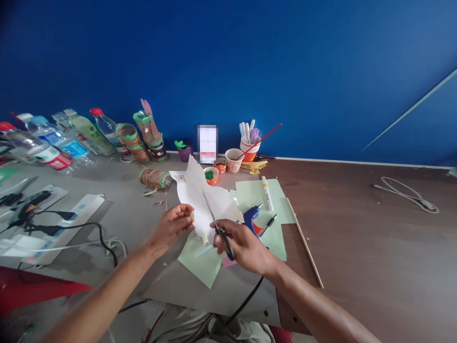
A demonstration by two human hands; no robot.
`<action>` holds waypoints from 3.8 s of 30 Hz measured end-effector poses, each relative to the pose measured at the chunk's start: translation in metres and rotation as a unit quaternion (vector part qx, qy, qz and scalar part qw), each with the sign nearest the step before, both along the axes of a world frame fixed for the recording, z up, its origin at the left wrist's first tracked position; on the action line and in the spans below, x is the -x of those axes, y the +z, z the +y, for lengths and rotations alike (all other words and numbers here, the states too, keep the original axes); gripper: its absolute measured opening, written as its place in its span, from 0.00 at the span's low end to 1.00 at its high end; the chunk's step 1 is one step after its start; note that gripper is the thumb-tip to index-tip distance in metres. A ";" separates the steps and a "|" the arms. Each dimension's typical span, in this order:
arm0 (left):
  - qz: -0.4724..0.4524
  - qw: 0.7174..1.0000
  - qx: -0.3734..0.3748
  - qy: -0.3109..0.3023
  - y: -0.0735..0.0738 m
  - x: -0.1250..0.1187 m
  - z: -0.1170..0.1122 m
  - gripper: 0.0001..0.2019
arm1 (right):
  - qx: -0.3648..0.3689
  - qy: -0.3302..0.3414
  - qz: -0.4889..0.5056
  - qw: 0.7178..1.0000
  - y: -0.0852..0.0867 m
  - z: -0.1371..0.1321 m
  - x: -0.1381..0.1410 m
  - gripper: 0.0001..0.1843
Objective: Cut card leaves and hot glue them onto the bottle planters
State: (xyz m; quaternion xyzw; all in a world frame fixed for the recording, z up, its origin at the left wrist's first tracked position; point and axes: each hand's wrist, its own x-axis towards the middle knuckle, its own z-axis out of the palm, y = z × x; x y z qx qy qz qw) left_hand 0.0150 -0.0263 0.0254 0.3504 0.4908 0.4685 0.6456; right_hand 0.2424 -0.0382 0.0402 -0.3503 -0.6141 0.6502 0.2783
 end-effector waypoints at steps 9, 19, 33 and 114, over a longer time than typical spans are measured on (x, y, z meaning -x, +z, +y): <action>0.062 0.997 -0.030 -0.019 -0.005 -0.013 0.013 0.17 | -0.188 -0.040 -0.162 0.968 -0.022 0.003 0.010 0.14; 0.074 0.997 -0.015 -0.031 -0.010 -0.016 0.021 0.14 | -0.229 -0.039 -0.234 0.944 -0.024 0.005 0.010 0.16; 0.035 0.999 -0.007 -0.001 -0.009 -0.022 0.016 0.12 | -0.282 -0.066 -0.288 0.913 -0.030 0.000 0.024 0.16; 0.064 0.996 -0.055 0.014 -0.016 -0.011 0.020 0.10 | -0.243 -0.052 -0.295 0.922 -0.035 -0.004 0.019 0.16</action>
